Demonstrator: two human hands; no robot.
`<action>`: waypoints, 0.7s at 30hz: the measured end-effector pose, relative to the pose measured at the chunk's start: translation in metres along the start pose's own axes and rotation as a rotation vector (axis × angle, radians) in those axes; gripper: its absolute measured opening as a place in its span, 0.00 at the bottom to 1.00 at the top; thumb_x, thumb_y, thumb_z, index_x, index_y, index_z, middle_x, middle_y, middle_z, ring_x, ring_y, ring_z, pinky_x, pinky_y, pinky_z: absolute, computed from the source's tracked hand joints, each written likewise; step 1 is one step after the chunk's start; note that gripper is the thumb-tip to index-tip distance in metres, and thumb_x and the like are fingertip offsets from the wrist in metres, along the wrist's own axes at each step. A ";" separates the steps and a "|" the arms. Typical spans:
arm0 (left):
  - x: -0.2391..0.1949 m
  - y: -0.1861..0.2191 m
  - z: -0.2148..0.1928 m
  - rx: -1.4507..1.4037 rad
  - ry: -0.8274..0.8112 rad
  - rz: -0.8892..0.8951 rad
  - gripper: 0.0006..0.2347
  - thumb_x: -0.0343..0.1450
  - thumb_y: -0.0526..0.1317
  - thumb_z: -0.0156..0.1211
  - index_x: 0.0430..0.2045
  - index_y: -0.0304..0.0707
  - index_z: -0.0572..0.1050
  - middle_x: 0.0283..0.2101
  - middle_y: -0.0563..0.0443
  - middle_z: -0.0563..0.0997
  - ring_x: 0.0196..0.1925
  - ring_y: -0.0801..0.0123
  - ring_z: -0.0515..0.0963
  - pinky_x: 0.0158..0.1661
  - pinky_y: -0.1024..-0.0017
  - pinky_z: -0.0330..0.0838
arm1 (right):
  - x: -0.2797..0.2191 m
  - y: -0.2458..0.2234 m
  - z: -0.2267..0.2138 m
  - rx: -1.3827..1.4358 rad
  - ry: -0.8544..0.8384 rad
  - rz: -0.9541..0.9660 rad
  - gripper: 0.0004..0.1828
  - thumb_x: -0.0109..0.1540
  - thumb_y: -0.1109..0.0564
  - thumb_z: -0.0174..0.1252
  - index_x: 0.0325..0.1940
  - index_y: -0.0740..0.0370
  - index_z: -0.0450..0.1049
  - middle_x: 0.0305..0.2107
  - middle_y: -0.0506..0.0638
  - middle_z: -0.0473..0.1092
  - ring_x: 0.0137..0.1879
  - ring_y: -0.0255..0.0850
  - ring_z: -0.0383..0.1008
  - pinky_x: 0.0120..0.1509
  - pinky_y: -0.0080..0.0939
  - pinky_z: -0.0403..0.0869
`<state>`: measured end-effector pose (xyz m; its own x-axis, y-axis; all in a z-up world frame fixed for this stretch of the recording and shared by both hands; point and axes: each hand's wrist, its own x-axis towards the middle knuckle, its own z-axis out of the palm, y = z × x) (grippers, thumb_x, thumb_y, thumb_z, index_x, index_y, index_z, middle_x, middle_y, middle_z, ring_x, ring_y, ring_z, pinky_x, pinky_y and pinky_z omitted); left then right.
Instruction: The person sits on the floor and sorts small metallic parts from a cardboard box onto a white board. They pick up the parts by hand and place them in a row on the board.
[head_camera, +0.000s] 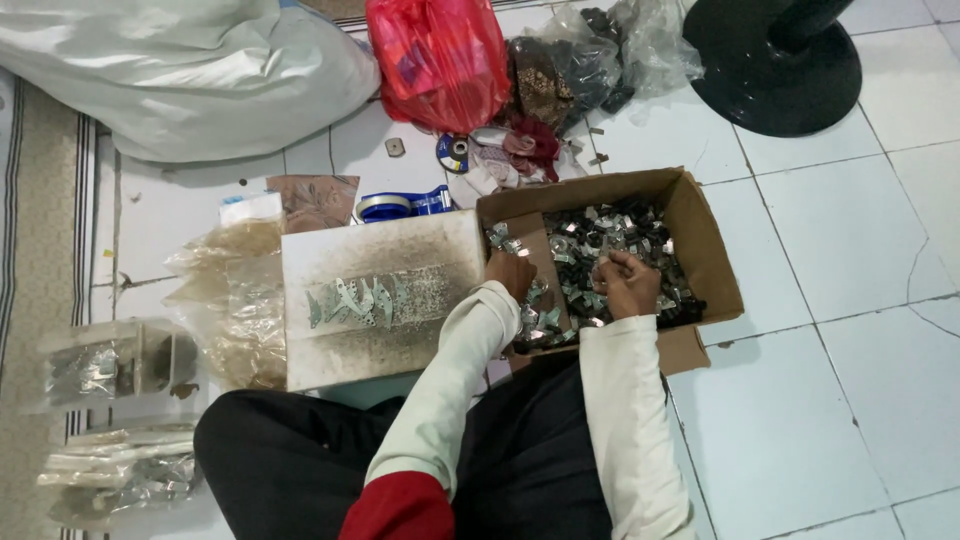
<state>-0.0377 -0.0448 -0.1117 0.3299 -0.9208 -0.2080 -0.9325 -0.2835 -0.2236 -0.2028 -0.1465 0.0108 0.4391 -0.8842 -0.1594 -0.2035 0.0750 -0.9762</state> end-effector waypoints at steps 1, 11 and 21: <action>0.004 -0.001 0.003 -0.001 0.002 0.001 0.07 0.70 0.39 0.59 0.27 0.60 0.83 0.28 0.60 0.85 0.32 0.67 0.84 0.33 0.62 0.69 | 0.000 -0.001 0.002 -0.002 0.001 -0.001 0.18 0.64 0.60 0.65 0.53 0.76 0.75 0.32 0.66 0.76 0.36 0.48 0.81 0.36 0.45 0.82; -0.014 -0.019 -0.040 -0.189 0.013 0.017 0.08 0.71 0.35 0.57 0.28 0.51 0.85 0.32 0.55 0.88 0.37 0.65 0.88 0.32 0.64 0.80 | -0.003 -0.009 0.007 -0.029 -0.004 0.046 0.18 0.63 0.58 0.66 0.53 0.73 0.75 0.30 0.64 0.76 0.34 0.45 0.80 0.37 0.43 0.82; 0.012 -0.028 -0.025 -0.323 -0.024 -0.052 0.08 0.71 0.34 0.57 0.36 0.50 0.83 0.36 0.49 0.86 0.42 0.56 0.88 0.37 0.57 0.83 | 0.006 0.008 0.002 -0.016 0.007 0.043 0.18 0.62 0.58 0.67 0.53 0.72 0.76 0.30 0.63 0.76 0.36 0.46 0.81 0.38 0.44 0.83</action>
<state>-0.0112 -0.0547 -0.0840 0.3779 -0.8974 -0.2278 -0.9115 -0.4037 0.0781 -0.2001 -0.1506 0.0018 0.4237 -0.8835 -0.1998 -0.2363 0.1051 -0.9660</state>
